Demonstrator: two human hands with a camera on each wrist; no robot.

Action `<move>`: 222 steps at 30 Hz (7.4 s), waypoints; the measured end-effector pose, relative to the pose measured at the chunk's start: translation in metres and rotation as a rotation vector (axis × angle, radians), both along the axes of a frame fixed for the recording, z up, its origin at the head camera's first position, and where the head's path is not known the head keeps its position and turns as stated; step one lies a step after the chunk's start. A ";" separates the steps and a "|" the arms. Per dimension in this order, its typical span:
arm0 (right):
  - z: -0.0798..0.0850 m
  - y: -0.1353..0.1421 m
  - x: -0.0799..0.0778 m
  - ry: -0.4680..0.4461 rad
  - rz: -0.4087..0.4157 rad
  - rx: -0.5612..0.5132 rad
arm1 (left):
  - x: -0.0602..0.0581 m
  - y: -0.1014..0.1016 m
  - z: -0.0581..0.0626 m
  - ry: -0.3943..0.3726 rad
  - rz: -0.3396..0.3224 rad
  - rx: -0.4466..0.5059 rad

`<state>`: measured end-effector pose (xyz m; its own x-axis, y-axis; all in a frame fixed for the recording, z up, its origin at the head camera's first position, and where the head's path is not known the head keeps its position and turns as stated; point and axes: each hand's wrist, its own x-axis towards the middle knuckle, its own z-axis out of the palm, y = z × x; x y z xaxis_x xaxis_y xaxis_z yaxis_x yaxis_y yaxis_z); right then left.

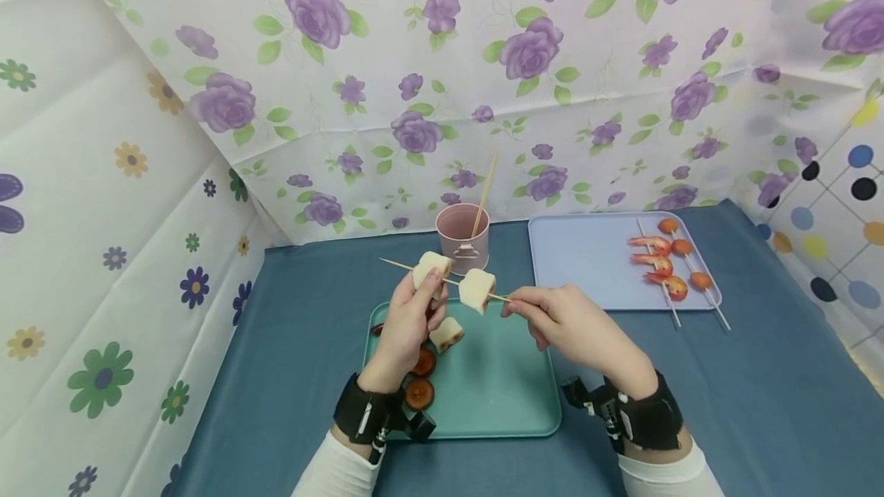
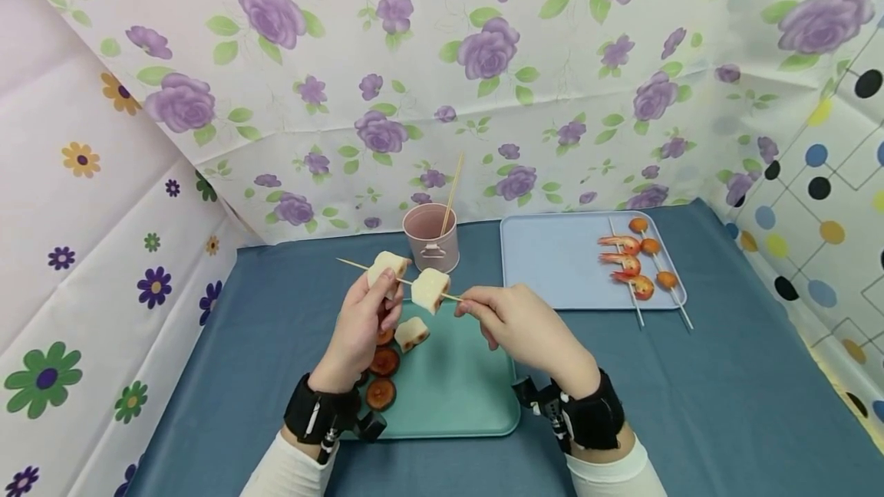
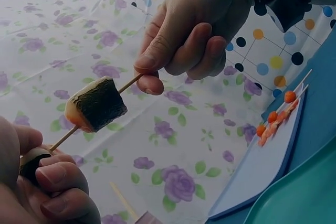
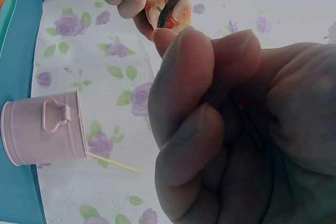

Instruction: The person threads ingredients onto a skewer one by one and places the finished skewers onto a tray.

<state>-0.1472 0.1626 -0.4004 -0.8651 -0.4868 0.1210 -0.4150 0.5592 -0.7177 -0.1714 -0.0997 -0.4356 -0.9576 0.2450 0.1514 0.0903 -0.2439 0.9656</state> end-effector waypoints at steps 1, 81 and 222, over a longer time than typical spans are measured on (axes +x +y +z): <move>0.000 0.000 0.000 0.003 -0.001 -0.001 | 0.000 0.000 0.000 0.000 0.001 0.002; 0.007 0.020 0.002 0.072 -0.197 -0.069 | -0.016 -0.010 -0.044 0.252 0.034 -1.332; 0.005 0.008 0.002 0.029 -0.114 -0.042 | -0.011 -0.015 -0.007 0.045 0.147 -0.006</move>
